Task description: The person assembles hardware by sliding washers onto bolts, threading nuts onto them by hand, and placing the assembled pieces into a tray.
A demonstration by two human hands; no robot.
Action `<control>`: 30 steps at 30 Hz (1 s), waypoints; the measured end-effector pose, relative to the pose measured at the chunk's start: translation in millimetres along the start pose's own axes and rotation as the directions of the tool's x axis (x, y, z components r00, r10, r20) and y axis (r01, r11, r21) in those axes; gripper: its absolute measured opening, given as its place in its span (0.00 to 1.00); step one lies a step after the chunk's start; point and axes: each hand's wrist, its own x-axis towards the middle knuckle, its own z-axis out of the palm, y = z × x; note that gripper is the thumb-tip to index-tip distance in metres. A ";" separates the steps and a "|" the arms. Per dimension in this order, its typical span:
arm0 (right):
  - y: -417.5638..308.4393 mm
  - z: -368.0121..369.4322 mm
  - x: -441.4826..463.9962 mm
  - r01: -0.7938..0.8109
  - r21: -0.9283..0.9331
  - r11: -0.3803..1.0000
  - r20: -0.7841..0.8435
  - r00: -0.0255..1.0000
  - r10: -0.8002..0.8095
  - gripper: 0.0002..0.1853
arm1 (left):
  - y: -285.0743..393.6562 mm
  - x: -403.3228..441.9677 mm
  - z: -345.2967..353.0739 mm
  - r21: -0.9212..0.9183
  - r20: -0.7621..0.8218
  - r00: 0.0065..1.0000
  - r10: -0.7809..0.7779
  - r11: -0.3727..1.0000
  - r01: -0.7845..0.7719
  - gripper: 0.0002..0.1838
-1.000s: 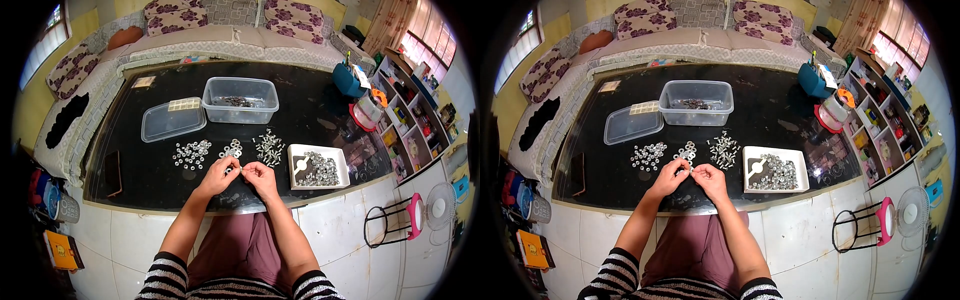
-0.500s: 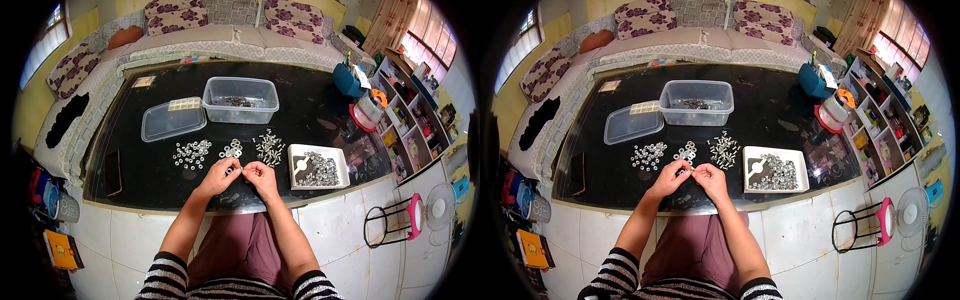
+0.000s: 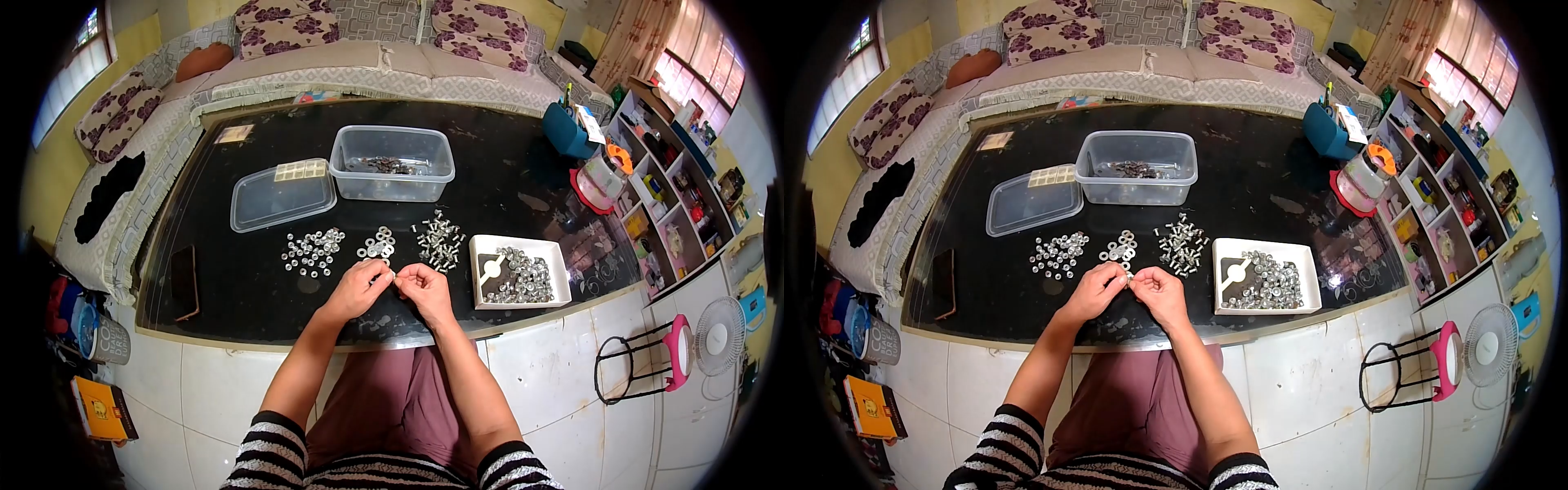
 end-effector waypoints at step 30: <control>-3.6 0.2 -0.2 -0.009 0.030 1.000 -0.021 1.000 0.010 0.02 | 0.1 -2.3 -8.0 -0.062 -0.288 0.948 -0.138 0.990 0.126 0.07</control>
